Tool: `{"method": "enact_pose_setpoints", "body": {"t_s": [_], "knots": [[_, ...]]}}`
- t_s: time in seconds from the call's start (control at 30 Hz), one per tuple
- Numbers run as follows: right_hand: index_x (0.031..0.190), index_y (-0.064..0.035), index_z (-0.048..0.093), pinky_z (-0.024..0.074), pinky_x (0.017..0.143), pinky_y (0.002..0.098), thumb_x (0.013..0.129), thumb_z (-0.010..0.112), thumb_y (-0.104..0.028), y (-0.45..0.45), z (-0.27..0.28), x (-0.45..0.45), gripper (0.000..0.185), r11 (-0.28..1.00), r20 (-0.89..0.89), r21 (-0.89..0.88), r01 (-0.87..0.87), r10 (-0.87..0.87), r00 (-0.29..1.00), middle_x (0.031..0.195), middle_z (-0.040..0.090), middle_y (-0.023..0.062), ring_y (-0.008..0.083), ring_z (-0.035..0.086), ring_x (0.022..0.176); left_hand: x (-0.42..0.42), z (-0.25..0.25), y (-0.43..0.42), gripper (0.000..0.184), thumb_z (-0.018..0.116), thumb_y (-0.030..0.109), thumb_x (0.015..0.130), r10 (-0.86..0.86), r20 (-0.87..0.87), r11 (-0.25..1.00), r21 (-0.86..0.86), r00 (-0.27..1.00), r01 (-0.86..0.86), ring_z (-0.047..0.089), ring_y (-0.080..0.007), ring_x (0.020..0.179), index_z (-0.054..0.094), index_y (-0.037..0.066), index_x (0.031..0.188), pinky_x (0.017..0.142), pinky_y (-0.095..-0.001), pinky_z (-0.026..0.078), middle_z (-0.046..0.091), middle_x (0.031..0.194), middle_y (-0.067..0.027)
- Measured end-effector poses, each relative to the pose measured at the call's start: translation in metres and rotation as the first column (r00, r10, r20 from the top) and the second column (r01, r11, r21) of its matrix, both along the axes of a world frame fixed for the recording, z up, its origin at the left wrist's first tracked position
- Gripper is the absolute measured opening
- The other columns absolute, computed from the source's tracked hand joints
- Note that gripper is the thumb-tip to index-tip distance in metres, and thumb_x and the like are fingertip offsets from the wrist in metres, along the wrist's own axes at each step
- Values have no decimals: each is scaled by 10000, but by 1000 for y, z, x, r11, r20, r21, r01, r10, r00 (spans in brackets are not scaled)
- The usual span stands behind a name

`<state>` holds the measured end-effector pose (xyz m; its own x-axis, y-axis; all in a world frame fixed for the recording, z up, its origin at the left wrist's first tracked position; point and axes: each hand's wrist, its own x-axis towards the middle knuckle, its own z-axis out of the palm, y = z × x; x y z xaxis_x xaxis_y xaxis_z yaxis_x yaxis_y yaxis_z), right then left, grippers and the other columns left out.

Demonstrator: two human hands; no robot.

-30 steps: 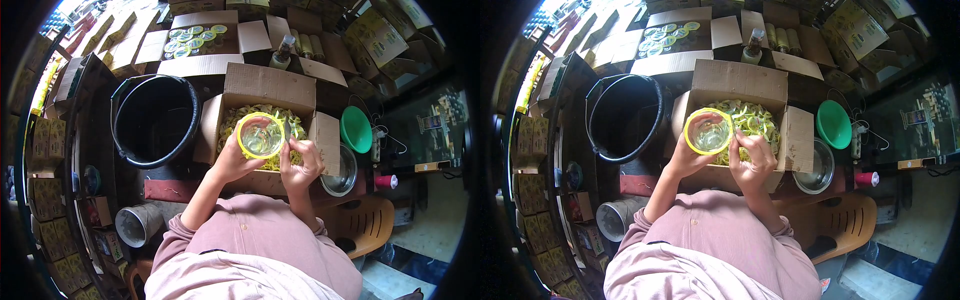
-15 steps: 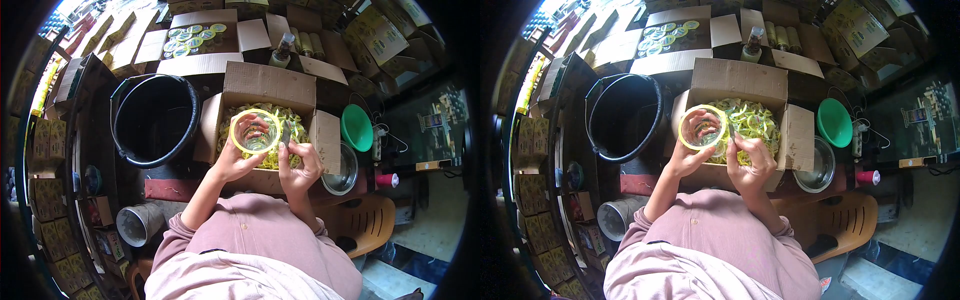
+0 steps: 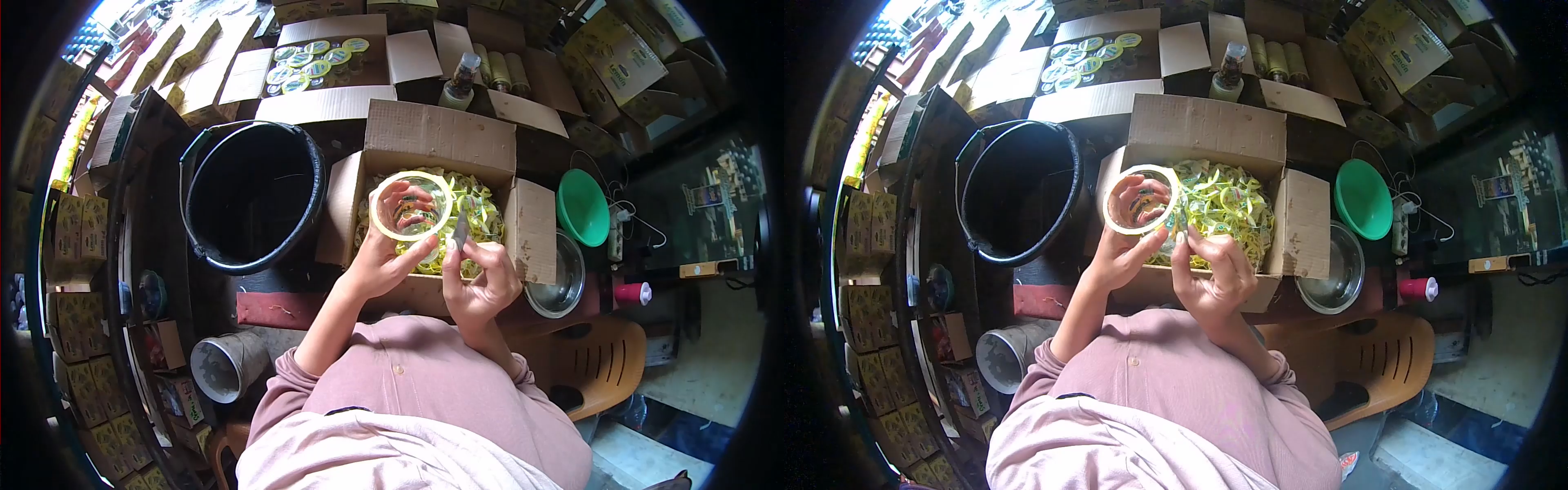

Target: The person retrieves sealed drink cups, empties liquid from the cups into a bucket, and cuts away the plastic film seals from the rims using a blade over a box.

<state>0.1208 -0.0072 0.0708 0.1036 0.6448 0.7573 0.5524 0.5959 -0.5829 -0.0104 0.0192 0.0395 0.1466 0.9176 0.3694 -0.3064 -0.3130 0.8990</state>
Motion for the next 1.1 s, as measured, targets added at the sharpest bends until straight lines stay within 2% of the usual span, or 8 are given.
{"method": "enact_pose_setpoints", "body": {"t_s": [0.23,0.43,0.63,0.73,0.93,0.97,1.07,1.1], "knots": [[795,-14,588,472,540,253,673,670,22,4,-3,-2,151,1000,35,-16,10,-9,999,706,593,78,154,585,591,6,-2,-5,701,605,5,786,116,-129,990,100,985,-104,429,-230,1098,134,66,1301,900,-345,400,333,1191,-153],[759,-37,585,500,565,267,662,688,9,9,1,-1,148,997,62,21,79,-80,995,737,621,83,176,615,621,6,-3,-10,760,552,-53,791,128,-245,982,165,961,-89,382,-229,1160,74,95,1364,942,-353,368,314,1223,-153],[810,-6,587,461,543,253,649,676,44,15,3,0,190,992,71,98,84,-91,993,697,584,82,166,579,592,4,-1,-11,761,569,-10,794,147,-356,972,224,923,-69,416,-263,1123,20,53,1317,924,-363,377,323,1195,-191],[809,-4,585,456,542,246,649,674,56,19,3,2,193,995,56,78,63,-68,996,695,583,79,158,579,596,5,-3,-12,754,558,-4,802,108,-355,978,204,929,-35,405,-262,1133,14,54,1320,926,-365,375,321,1195,-184],[800,4,583,441,525,235,671,671,59,22,1,5,166,1000,-47,23,8,-7,999,683,577,73,136,569,583,3,1,-12,721,563,29,820,-57,-182,998,0,982,58,380,-238,1136,47,37,1323,952,-362,335,317,1202,-149],[797,6,582,439,523,233,675,671,59,21,1,5,160,1000,-56,17,13,-12,998,682,576,73,134,567,581,1,-2,-8,690,561,58,831,1,-316,996,81,949,26,365,-216,1137,74,19,1318,986,-361,271,319,1197,-131],[798,6,588,437,520,229,678,670,57,17,2,6,154,1000,-21,-4,30,-30,999,682,577,75,129,567,581,4,0,-11,654,550,73,840,-80,-84,990,-127,993,68,358,-205,1138,101,6,1311,1004,-363,222,309,1198,-123],[793,-4,594,454,536,241,677,674,42,16,2,6,148,999,-18,-15,35,-36,999,697,592,78,143,580,593,4,1,-11,652,552,73,839,-85,-59,988,-132,995,77,357,-205,1139,106,8,1311,1002,-360,226,308,1197,-123]]}}
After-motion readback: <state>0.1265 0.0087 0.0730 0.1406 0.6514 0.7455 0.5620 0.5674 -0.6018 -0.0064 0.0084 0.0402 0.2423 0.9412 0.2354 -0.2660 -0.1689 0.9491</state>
